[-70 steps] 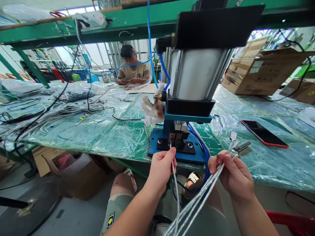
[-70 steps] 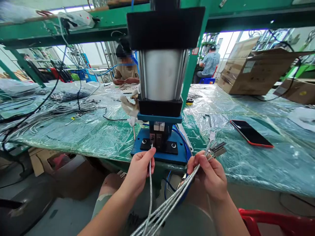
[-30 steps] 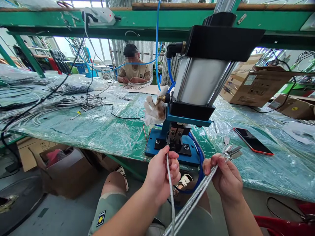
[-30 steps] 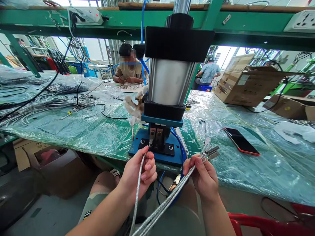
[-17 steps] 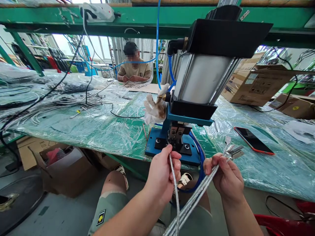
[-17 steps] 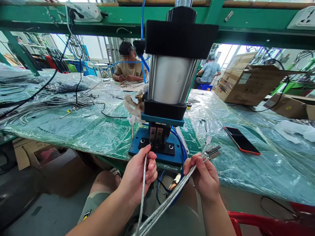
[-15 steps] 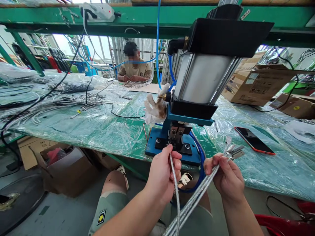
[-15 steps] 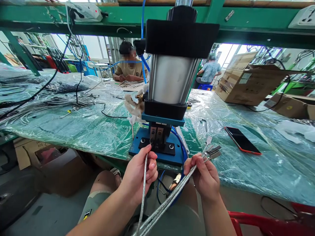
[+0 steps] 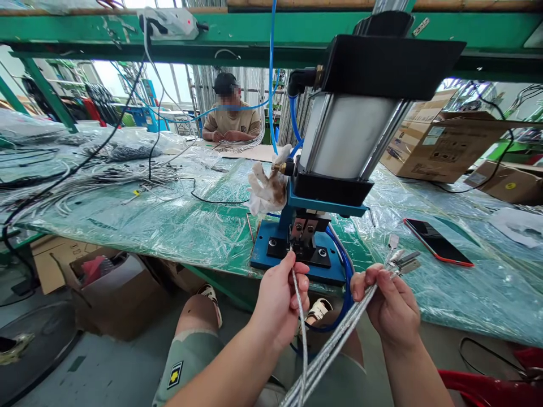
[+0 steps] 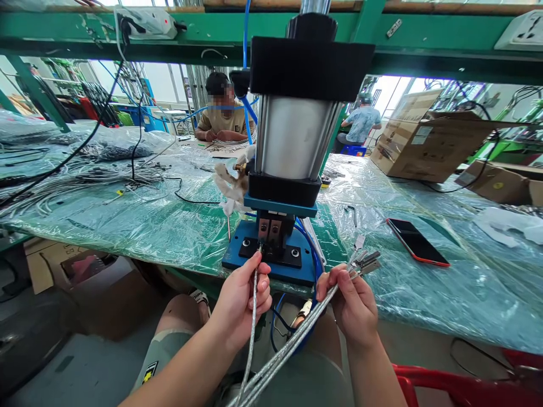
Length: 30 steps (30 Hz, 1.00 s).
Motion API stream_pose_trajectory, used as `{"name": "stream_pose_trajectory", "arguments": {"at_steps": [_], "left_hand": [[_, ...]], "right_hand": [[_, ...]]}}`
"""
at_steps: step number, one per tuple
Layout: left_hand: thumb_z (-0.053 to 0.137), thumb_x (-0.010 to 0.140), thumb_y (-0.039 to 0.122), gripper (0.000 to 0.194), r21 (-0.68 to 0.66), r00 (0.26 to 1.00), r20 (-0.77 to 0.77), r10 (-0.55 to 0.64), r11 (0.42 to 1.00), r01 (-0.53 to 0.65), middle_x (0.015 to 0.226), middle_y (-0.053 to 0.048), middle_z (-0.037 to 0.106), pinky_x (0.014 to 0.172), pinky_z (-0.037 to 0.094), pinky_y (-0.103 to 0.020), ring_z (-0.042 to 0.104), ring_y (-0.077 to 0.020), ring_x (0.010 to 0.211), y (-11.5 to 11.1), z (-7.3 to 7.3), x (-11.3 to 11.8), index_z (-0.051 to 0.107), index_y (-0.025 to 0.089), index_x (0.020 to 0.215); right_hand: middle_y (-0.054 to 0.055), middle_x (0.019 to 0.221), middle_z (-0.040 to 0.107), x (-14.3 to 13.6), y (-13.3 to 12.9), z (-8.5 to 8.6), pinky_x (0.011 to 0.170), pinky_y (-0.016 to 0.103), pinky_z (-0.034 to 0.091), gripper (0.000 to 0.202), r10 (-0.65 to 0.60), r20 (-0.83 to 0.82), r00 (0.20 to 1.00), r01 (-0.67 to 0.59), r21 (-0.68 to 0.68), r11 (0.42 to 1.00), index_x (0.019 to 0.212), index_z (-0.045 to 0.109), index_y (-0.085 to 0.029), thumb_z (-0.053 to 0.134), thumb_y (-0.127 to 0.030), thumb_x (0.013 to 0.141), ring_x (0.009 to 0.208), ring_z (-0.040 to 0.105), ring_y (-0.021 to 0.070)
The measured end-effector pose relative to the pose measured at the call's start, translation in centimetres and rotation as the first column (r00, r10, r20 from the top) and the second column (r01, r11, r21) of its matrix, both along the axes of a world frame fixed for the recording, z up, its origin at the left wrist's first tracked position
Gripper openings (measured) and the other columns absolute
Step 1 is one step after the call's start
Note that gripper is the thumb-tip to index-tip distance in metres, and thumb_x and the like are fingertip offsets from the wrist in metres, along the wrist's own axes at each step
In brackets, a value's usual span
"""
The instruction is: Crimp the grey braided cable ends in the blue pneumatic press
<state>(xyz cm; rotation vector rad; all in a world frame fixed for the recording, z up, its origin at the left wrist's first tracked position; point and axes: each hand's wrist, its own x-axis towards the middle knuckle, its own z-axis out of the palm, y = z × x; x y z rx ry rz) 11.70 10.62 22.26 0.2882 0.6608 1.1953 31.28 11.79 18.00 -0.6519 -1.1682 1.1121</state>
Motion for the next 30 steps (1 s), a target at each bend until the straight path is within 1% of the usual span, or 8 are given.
{"name": "stream_pose_trajectory", "arguments": {"at_steps": [4, 11, 20, 30], "left_hand": [[0.063, 0.085, 0.042, 0.034, -0.001, 1.000, 0.016, -0.003, 1.000, 0.003, 0.045, 0.004, 0.051, 0.035, 0.015, -0.019, 0.027, -0.0019, 0.030, -0.07, -0.32, -0.25, 0.062, 0.011, 0.071], [0.062, 0.086, 0.042, 0.034, -0.002, 1.000, 0.022, -0.018, 1.000, 0.018, 0.045, 0.004, 0.050, 0.035, 0.016, -0.020, 0.027, -0.0022, 0.030, 0.12, -0.27, -0.13, 0.062, 0.011, 0.072], [0.063, 0.085, 0.043, 0.034, -0.003, 0.999, 0.032, -0.021, 1.000, 0.021, 0.045, 0.004, 0.050, 0.035, 0.016, -0.020, 0.027, -0.0021, 0.030, -0.05, -0.44, 0.01, 0.062, 0.011, 0.072], [0.068, 0.081, 0.048, 0.037, 0.027, 0.999, 0.021, -0.030, 0.999, 0.029, 0.046, 0.006, 0.048, 0.036, 0.017, -0.019, 0.027, -0.0016, 0.032, -0.26, -0.51, 0.05, 0.060, 0.012, 0.072]], "right_hand": [[0.004, 0.060, 0.061, -0.05, 0.04, 0.02, 0.054, 0.027, 0.041, 0.027, -0.008, -0.006, 1.000, 0.008, -0.006, 1.000, 0.080, 0.061, -0.020, 0.046, -0.034, 0.097, 0.056, 0.056, 0.0160], [0.004, 0.059, 0.061, 0.01, -0.11, 0.22, 0.054, 0.028, 0.042, 0.027, -0.012, 0.005, 1.000, 0.012, -0.001, 1.000, 0.079, 0.062, -0.020, 0.047, -0.035, 0.097, 0.056, 0.056, 0.0161], [0.003, 0.061, 0.060, -0.03, 0.07, 0.01, 0.055, 0.027, 0.043, 0.026, -0.013, 0.000, 1.000, 0.013, 0.009, 1.000, 0.082, 0.063, -0.019, 0.047, -0.033, 0.097, 0.057, 0.057, 0.0151], [0.002, 0.058, 0.060, -0.34, -0.05, 0.44, 0.053, 0.027, 0.041, 0.027, -0.023, 0.012, 1.000, 0.023, -0.007, 1.000, 0.078, 0.061, -0.020, 0.049, -0.037, 0.096, 0.055, 0.054, 0.0159]]}}
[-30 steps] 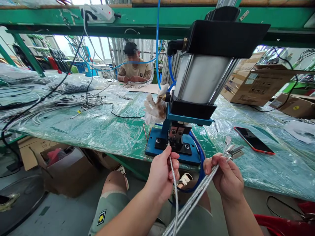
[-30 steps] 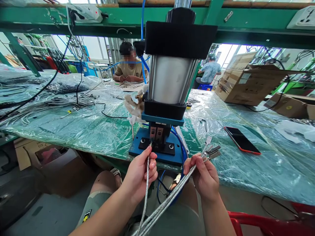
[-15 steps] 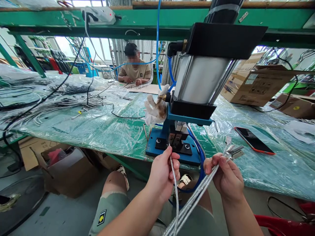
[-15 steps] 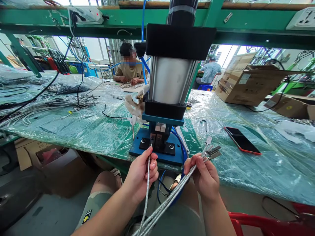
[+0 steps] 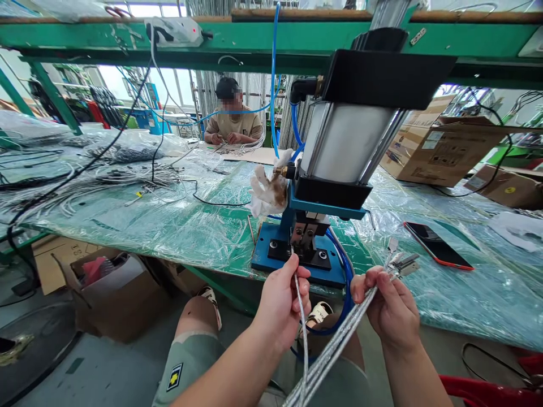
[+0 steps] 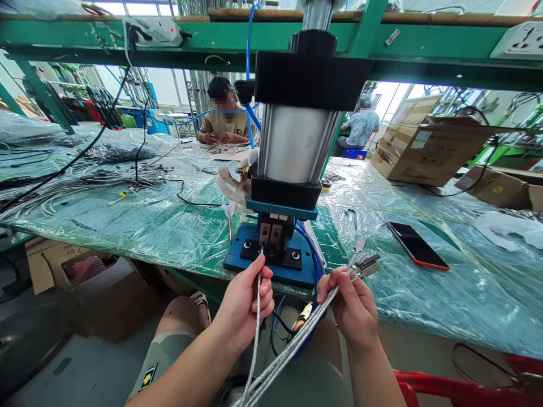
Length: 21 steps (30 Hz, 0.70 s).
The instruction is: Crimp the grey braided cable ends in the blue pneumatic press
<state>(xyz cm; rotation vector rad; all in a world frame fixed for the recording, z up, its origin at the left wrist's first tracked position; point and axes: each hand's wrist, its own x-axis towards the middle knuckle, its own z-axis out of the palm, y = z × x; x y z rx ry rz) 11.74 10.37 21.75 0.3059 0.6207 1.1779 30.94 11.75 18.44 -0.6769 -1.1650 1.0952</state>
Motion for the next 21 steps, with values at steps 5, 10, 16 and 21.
{"name": "stream_pose_trajectory", "arguments": {"at_steps": [5, 10, 16, 21], "left_hand": [[0.067, 0.080, 0.051, 0.039, 0.025, 1.000, -0.014, -0.005, 1.000, 0.005, 0.044, 0.007, 0.046, 0.036, 0.018, -0.019, 0.025, -0.0024, 0.032, -0.1, -0.1, 0.1, 0.058, 0.015, 0.070], [0.060, 0.082, 0.058, 0.046, 0.147, 0.951, -0.291, -0.103, 0.977, 0.151, 0.040, 0.004, 0.046, 0.040, 0.019, -0.021, 0.031, -0.0061, 0.035, -2.1, 1.3, 0.8, 0.058, 0.018, 0.059], [0.066, 0.082, 0.045, 0.025, 0.473, 0.554, -0.832, 0.029, 0.559, 0.681, 0.072, -0.007, 0.072, 0.058, 0.036, -0.029, 0.058, -0.0191, 0.061, -5.2, 3.1, 1.3, 0.079, 0.023, 0.084], [0.062, 0.084, 0.048, 0.027, 0.493, 0.438, -0.858, 0.268, 0.669, 0.556, 0.077, -0.006, 0.068, 0.054, 0.029, -0.028, 0.051, -0.0183, 0.060, -3.4, 1.2, 1.6, 0.074, 0.025, 0.089]], "right_hand": [[0.002, 0.058, 0.060, 0.1, 0.0, -0.2, 0.054, 0.028, 0.041, 0.028, 0.005, -0.024, 1.000, -0.005, -0.009, 1.000, 0.078, 0.060, -0.021, 0.048, -0.037, 0.096, 0.056, 0.054, 0.0158], [0.001, 0.058, 0.060, 0.1, 0.1, -0.3, 0.053, 0.027, 0.040, 0.028, 0.028, -0.037, 0.999, -0.028, -0.009, 1.000, 0.077, 0.058, -0.020, 0.049, -0.038, 0.096, 0.054, 0.054, 0.0148], [0.000, 0.054, 0.058, 0.0, 0.1, -0.1, 0.050, 0.027, 0.039, 0.030, -0.004, -0.017, 1.000, 0.004, -0.017, 1.000, 0.075, 0.057, -0.020, 0.051, -0.043, 0.094, 0.051, 0.053, 0.0147], [-0.001, 0.054, 0.057, 0.1, 0.3, -0.3, 0.045, 0.026, 0.038, 0.031, -0.018, 0.026, 0.999, 0.019, -0.062, 0.998, 0.074, 0.052, -0.021, 0.056, -0.047, 0.091, 0.047, 0.051, 0.0140]]}}
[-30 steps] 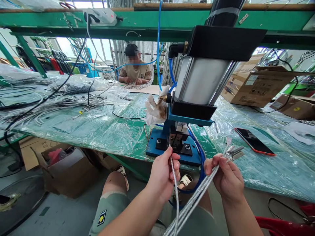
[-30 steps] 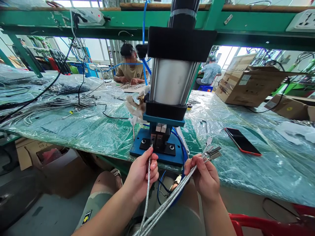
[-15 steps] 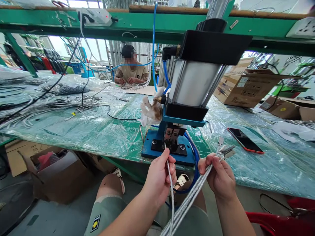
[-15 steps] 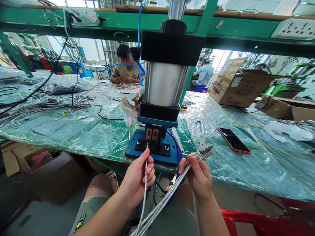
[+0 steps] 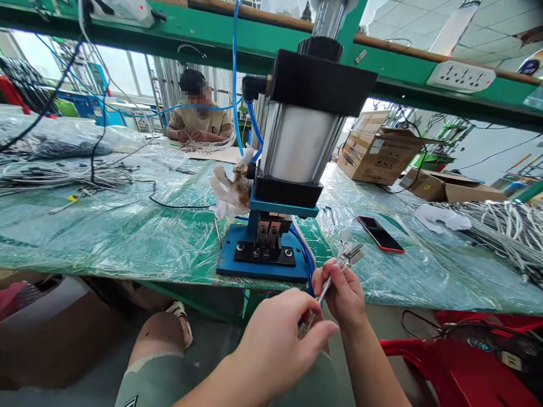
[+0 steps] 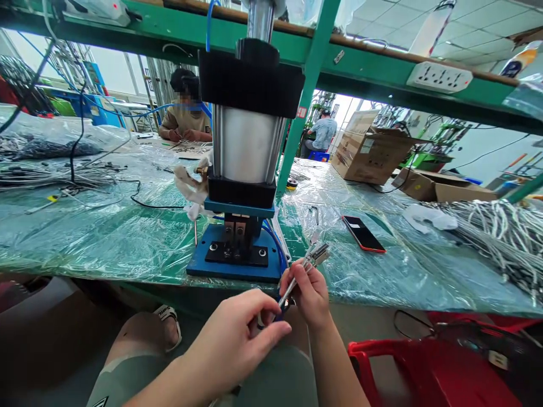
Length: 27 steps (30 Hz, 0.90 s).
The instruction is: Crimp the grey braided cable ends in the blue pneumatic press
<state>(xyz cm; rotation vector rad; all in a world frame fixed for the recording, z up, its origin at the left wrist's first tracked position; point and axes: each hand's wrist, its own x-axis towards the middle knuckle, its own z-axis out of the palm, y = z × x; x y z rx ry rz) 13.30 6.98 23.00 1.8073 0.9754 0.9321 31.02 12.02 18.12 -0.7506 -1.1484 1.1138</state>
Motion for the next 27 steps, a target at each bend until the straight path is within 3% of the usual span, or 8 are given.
{"name": "stream_pose_trajectory", "arguments": {"at_steps": [2, 5, 11, 15, 19, 21, 24, 27], "left_hand": [[0.069, 0.079, 0.046, 0.023, 0.015, 0.997, -0.011, 0.071, 0.997, -0.070, 0.075, -0.004, 0.065, 0.053, 0.026, -0.028, 0.048, -0.0176, 0.058, 1.0, -0.9, 0.3, 0.070, 0.024, 0.086], [0.067, 0.082, 0.037, 0.013, 0.007, 0.999, 0.004, 0.052, 0.999, -0.052, 0.071, -0.003, 0.063, 0.054, 0.024, -0.027, 0.048, -0.0177, 0.059, 1.7, -1.6, 0.7, 0.068, 0.024, 0.080], [0.055, 0.090, 0.037, 0.022, -0.090, 0.975, 0.211, 0.070, 0.995, -0.052, 0.085, -0.007, 0.068, 0.060, 0.034, -0.026, 0.055, -0.0200, 0.070, 2.3, -0.6, 1.3, 0.072, 0.023, 0.095], [0.056, 0.089, 0.040, 0.025, -0.140, 0.966, 0.254, 0.041, 0.990, -0.005, 0.081, -0.007, 0.068, 0.061, 0.037, -0.026, 0.056, -0.0193, 0.070, 3.3, -0.2, 1.8, 0.072, 0.021, 0.088], [0.060, 0.087, 0.039, 0.021, -0.196, 0.905, 0.400, 0.144, 0.978, -0.069, 0.076, -0.004, 0.064, 0.057, 0.037, -0.022, 0.053, -0.0144, 0.065, 3.2, 0.6, 1.6, 0.066, 0.020, 0.082], [0.060, 0.086, 0.042, 0.022, -0.362, 0.829, 0.537, 0.157, 0.930, 0.058, 0.067, -0.001, 0.063, 0.046, 0.031, -0.020, 0.043, -0.0094, 0.048, 2.7, 1.0, 1.0, 0.062, 0.021, 0.086], [0.055, 0.087, 0.052, 0.033, -0.563, 0.743, 0.641, 0.193, 0.776, 0.285, 0.045, 0.004, 0.052, 0.035, 0.014, -0.020, 0.020, -0.0059, 0.033, 1.7, 0.8, -0.5, 0.063, 0.020, 0.091], [0.057, 0.083, 0.059, 0.046, -0.611, 0.758, 0.587, 0.285, 0.770, 0.184, 0.034, 0.004, 0.044, 0.034, 0.014, -0.019, 0.024, -0.0052, 0.030, 0.8, -0.6, -2.3, 0.066, 0.015, 0.074]], "right_hand": [[-0.001, 0.053, 0.057, 0.1, 0.1, -0.2, 0.044, 0.026, 0.038, 0.031, -0.009, 0.028, 1.000, 0.009, -0.015, 1.000, 0.075, 0.052, -0.022, 0.058, -0.048, 0.089, 0.046, 0.050, 0.0141], [-0.002, 0.054, 0.057, 0.2, 0.2, -0.6, 0.044, 0.025, 0.039, 0.031, -0.046, 0.047, 0.998, 0.047, -0.018, 0.999, 0.077, 0.054, -0.022, 0.064, -0.050, 0.085, 0.047, 0.051, 0.0135], [0.000, 0.055, 0.061, 0.7, 0.5, -1.1, 0.043, 0.026, 0.041, 0.028, -0.108, 0.101, 0.989, 0.112, -0.035, 0.993, 0.077, 0.067, -0.020, 0.070, -0.048, 0.080, 0.045, 0.053, 0.0136], [0.002, 0.059, 0.066, 0.6, 0.4, -0.9, 0.045, 0.025, 0.045, 0.025, -0.116, 0.119, 0.986, 0.121, -0.031, 0.992, 0.078, 0.071, -0.019, 0.074, -0.044, 0.078, 0.047, 0.057, 0.0140], [0.001, 0.051, 0.063, 0.4, 0.0, -0.5, 0.041, 0.025, 0.044, 0.024, -0.078, 0.122, 0.989, 0.085, -0.050, 0.995, 0.081, 0.070, -0.019, 0.066, -0.042, 0.086, 0.040, 0.056, 0.0140], [0.001, 0.053, 0.064, 0.4, -0.1, -0.5, 0.041, 0.025, 0.044, 0.025, -0.062, 0.112, 0.992, 0.069, -0.054, 0.996, 0.080, 0.069, -0.018, 0.064, -0.042, 0.087, 0.041, 0.057, 0.0139], [0.002, 0.058, 0.065, 0.7, 0.0, -0.8, 0.042, 0.024, 0.045, 0.025, -0.041, 0.092, 0.995, 0.045, -0.045, 0.998, 0.080, 0.068, -0.018, 0.064, -0.041, 0.087, 0.043, 0.059, 0.0132], [0.002, 0.058, 0.066, 0.8, 0.0, -1.1, 0.043, 0.023, 0.045, 0.024, -0.036, 0.097, 0.995, 0.041, -0.055, 0.998, 0.081, 0.068, -0.017, 0.064, -0.039, 0.088, 0.045, 0.060, 0.0131]]}}
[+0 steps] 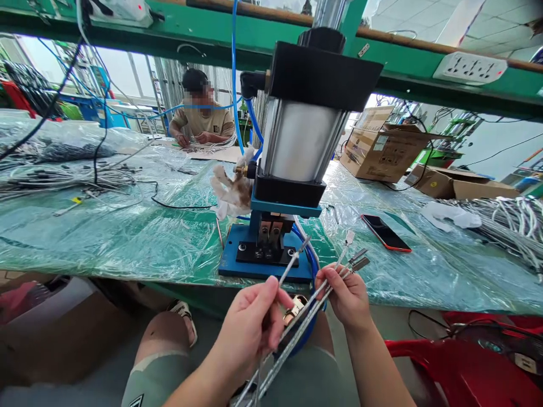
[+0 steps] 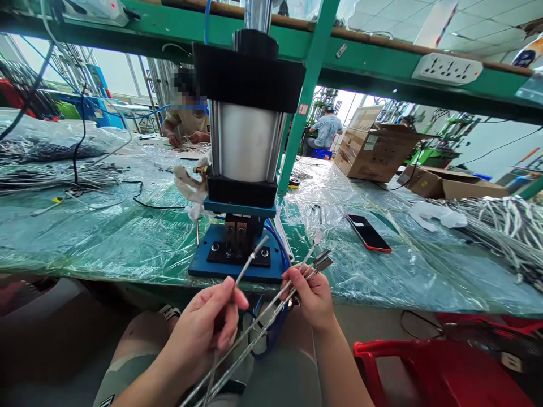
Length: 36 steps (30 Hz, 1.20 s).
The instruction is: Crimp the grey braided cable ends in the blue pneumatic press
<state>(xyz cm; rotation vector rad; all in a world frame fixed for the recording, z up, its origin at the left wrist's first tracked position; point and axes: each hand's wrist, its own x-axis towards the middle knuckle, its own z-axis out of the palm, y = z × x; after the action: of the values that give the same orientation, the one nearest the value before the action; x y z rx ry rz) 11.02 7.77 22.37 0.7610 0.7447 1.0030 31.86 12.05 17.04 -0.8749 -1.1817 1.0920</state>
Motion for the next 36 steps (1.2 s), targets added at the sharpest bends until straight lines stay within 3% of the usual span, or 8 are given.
{"name": "stream_pose_trajectory", "arguments": {"at_steps": [3, 5, 7, 10, 16, 18, 27, 36], "left_hand": [[0.064, 0.078, 0.060, 0.049, 0.092, 0.968, -0.152, 0.197, 0.978, -0.185, 0.036, -0.001, 0.052, 0.035, 0.021, -0.018, 0.034, -0.0058, 0.031, -0.7, -1.7, -1.4, 0.067, 0.014, 0.063], [0.066, 0.078, 0.058, 0.046, 0.183, 0.907, -0.237, 0.348, 0.933, -0.310, 0.038, -0.002, 0.054, 0.037, 0.028, -0.019, 0.040, -0.0078, 0.033, -1.0, -2.4, -2.1, 0.068, 0.015, 0.060], [0.066, 0.080, 0.051, 0.042, 0.280, 0.827, -0.296, 0.479, 0.871, -0.404, 0.038, -0.001, 0.054, 0.041, 0.034, -0.021, 0.044, -0.0093, 0.036, -1.0, -2.6, -2.4, 0.067, 0.016, 0.057], [0.067, 0.081, 0.042, 0.035, 0.397, 0.733, -0.368, 0.572, 0.810, -0.432, 0.039, 0.000, 0.054, 0.045, 0.038, -0.023, 0.046, -0.0107, 0.039, -0.8, -2.2, -2.4, 0.067, 0.018, 0.055], [0.064, 0.082, 0.038, 0.042, 0.515, 0.628, -0.478, 0.615, 0.775, -0.367, 0.037, 0.001, 0.048, 0.045, 0.033, -0.024, 0.042, -0.0108, 0.039, 0.0, -1.5, -1.5, 0.058, 0.020, 0.044], [0.059, 0.084, 0.039, 0.044, 0.521, 0.608, -0.523, 0.597, 0.789, -0.326, 0.036, 0.002, 0.046, 0.045, 0.032, -0.023, 0.040, -0.0103, 0.038, 0.1, -1.4, -1.4, 0.057, 0.019, 0.045], [0.052, 0.086, 0.047, 0.048, 0.446, 0.650, -0.604, 0.461, 0.872, -0.204, 0.035, 0.004, 0.042, 0.042, 0.030, -0.023, 0.040, -0.0098, 0.035, 1.7, -0.2, -2.1, 0.046, 0.020, 0.046], [0.051, 0.086, 0.046, 0.048, 0.433, 0.630, -0.632, 0.451, 0.880, -0.196, 0.035, 0.004, 0.043, 0.042, 0.029, -0.023, 0.040, -0.0095, 0.035, 2.7, -0.4, -2.1, 0.044, 0.020, 0.046]], "right_hand": [[0.002, 0.058, 0.067, 0.0, 0.0, 0.0, 0.042, 0.023, 0.045, 0.024, 0.009, 0.002, 1.000, -0.009, -0.012, 1.000, 0.082, 0.068, -0.017, 0.063, -0.039, 0.089, 0.045, 0.060, 0.0134], [0.003, 0.057, 0.067, 0.0, -0.1, 0.1, 0.042, 0.023, 0.044, 0.024, 0.018, -0.003, 1.000, -0.018, -0.012, 1.000, 0.081, 0.068, -0.017, 0.063, -0.039, 0.089, 0.045, 0.060, 0.0133], [0.003, 0.057, 0.067, -0.1, -0.1, 0.2, 0.041, 0.022, 0.044, 0.025, 0.021, -0.014, 1.000, -0.021, -0.009, 1.000, 0.080, 0.069, -0.017, 0.063, -0.040, 0.089, 0.044, 0.059, 0.0128], [0.002, 0.057, 0.067, -0.3, -0.1, 0.4, 0.042, 0.022, 0.045, 0.024, 0.016, -0.033, 0.999, -0.016, -0.001, 1.000, 0.080, 0.069, -0.017, 0.064, -0.039, 0.089, 0.044, 0.060, 0.0123], [0.002, 0.057, 0.067, -0.4, 0.0, 0.6, 0.045, 0.020, 0.046, 0.022, 0.027, -0.049, 0.998, -0.026, 0.019, 0.999, 0.081, 0.070, -0.017, 0.063, -0.036, 0.090, 0.047, 0.061, 0.0117], [0.002, 0.056, 0.067, -0.3, 0.0, 0.6, 0.046, 0.019, 0.046, 0.022, 0.033, -0.050, 0.998, -0.032, 0.023, 0.999, 0.081, 0.070, -0.017, 0.062, -0.036, 0.091, 0.047, 0.061, 0.0113], [0.002, 0.059, 0.068, -0.3, 0.0, 0.6, 0.047, 0.018, 0.049, 0.021, 0.051, -0.070, 0.996, -0.046, 0.072, 0.996, 0.082, 0.072, -0.018, 0.062, -0.034, 0.091, 0.048, 0.063, 0.0105], [0.002, 0.060, 0.069, -0.2, 0.0, 0.3, 0.047, 0.017, 0.050, 0.020, 0.051, -0.074, 0.996, -0.046, 0.065, 0.997, 0.084, 0.072, -0.018, 0.061, -0.034, 0.092, 0.049, 0.064, 0.0107]]}}
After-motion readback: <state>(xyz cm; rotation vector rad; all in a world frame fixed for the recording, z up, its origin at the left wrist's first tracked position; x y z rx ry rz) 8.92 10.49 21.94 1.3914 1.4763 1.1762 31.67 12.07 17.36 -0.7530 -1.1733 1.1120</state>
